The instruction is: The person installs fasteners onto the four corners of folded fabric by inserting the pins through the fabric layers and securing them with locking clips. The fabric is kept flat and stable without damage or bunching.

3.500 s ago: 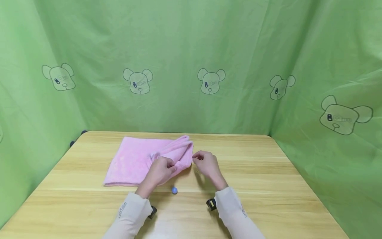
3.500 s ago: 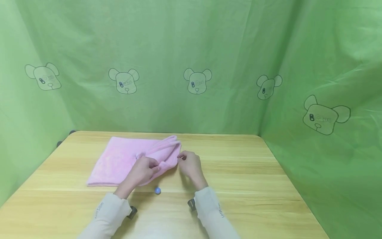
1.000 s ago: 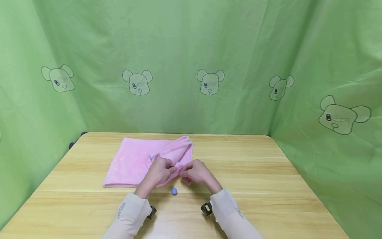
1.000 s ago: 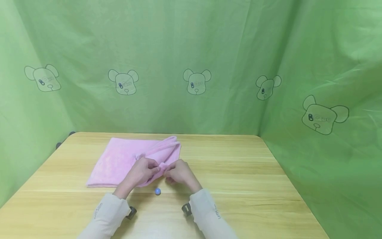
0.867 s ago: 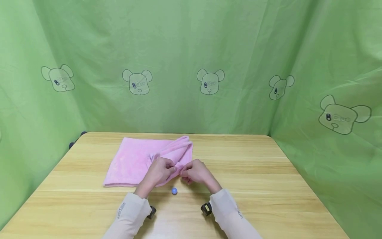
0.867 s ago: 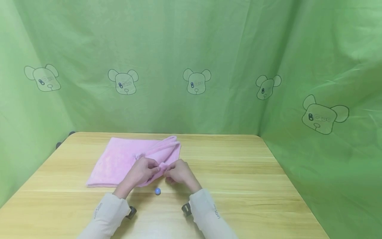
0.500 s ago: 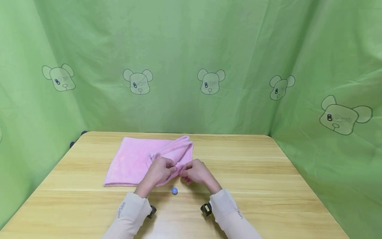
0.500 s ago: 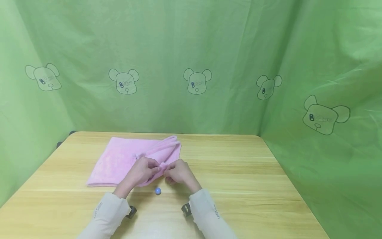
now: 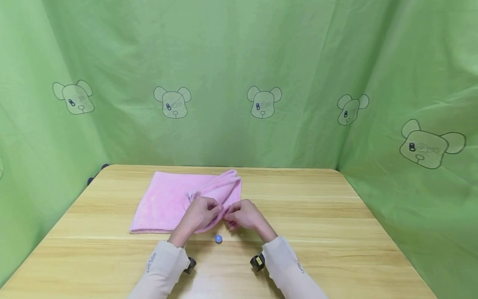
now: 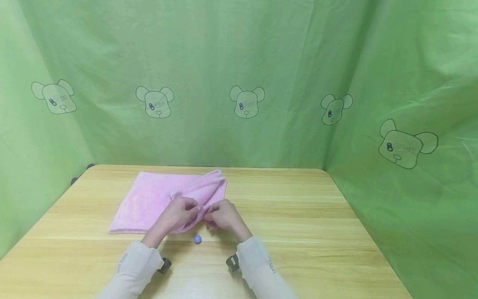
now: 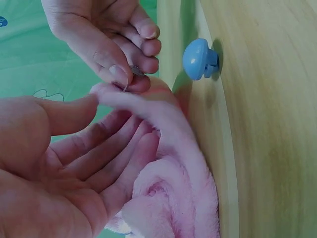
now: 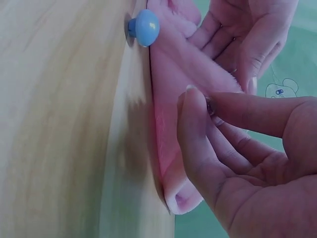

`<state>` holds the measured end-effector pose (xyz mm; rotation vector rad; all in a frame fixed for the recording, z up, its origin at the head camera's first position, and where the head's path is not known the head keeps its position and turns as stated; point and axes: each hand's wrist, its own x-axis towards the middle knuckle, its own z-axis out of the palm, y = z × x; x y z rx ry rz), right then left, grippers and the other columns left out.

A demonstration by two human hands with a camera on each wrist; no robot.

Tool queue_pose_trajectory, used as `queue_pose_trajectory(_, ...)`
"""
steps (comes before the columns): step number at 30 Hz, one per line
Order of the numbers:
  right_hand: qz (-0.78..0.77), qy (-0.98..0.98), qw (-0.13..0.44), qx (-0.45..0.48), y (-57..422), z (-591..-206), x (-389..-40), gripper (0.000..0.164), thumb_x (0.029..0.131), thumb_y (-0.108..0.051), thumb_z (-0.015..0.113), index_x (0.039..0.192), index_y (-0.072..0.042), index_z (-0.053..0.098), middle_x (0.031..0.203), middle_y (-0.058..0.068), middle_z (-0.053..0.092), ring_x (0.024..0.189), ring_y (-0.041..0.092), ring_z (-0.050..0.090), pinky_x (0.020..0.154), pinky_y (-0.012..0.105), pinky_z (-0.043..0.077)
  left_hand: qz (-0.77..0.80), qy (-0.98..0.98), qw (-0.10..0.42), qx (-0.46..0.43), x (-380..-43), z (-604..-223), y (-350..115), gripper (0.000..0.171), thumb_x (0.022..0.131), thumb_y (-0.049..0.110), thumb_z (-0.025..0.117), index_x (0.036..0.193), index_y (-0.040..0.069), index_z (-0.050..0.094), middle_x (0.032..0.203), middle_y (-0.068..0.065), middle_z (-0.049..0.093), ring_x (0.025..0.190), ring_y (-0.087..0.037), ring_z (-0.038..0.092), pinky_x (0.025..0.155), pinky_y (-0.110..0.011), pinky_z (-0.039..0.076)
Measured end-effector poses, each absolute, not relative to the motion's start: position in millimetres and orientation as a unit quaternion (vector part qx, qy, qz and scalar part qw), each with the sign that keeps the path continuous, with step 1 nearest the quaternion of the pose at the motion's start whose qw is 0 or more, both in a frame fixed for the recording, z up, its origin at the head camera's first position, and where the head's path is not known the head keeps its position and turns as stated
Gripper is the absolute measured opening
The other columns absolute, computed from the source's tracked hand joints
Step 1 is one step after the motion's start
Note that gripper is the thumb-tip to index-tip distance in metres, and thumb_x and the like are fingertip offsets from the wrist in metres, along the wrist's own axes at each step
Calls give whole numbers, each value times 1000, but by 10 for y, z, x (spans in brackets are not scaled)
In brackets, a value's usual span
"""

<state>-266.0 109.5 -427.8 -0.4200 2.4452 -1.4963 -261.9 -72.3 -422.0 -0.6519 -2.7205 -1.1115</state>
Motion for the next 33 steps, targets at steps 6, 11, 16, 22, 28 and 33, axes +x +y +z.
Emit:
queue_pose_trajectory(6, -513, 837, 122, -143, 1079, -4285, -2659, 4, 82, 7, 65, 84, 4, 67, 74, 16, 68, 64, 29, 67, 63, 39, 59, -418, -891, -8, -177, -2613, -4212, -699, 11, 85, 17, 76, 88, 8, 70, 77, -1, 70, 66, -10, 63, 88, -42, 50)
queue_pose_trajectory(11, -531, 821, 148, -147, 1096, -4241, -2645, 9, 79, 6, 67, 88, 6, 63, 81, 14, 68, 72, 30, 68, 71, 37, 58, -427, -887, -6, -176, -2615, -4218, -682, 14, 80, 9, 78, 89, 4, 68, 77, -5, 70, 65, -11, 63, 61, -29, 55)
queue_pose_trajectory(16, -577, 782, 192, -140, 1140, -4224, -2655, 22, 83, 1, 67, 101, 11, 60, 93, 18, 65, 85, 36, 66, 80, 41, 56, -429, -885, 13, -182, -2631, -4251, -686, 15, 78, 7, 80, 88, 4, 68, 75, -5, 70, 60, -11, 62, 58, -28, 53)
queue_pose_trajectory(22, -616, 749, 207, -130, 1138, -4248, -2685, 22, 98, -6, 54, 105, 14, 58, 96, 21, 66, 91, 42, 63, 81, 45, 56, -431, -885, 22, -176, -2625, -4253, -678, 17, 76, 11, 82, 86, 6, 69, 74, -4, 70, 59, -12, 62, 56, -30, 53)
queue_pose_trajectory(28, -626, 747, 194, -116, 1093, -4272, -2677, 16, 97, -3, 54, 100, 13, 56, 90, 19, 67, 86, 40, 65, 78, 43, 57, -419, -889, 40, -178, -2616, -4255, -671, 18, 74, 11, 83, 87, 8, 70, 76, -3, 71, 69, -13, 65, 68, -35, 56)
queue_pose_trajectory(33, -633, 746, 179, -101, 1074, -4296, -2675, 14, 96, -2, 55, 98, 12, 56, 89, 19, 66, 82, 36, 66, 76, 41, 58, -413, -893, 36, -173, -2620, -4250, -666, 18, 76, 14, 82, 90, 8, 72, 79, -2, 71, 72, -14, 65, 71, -36, 56)
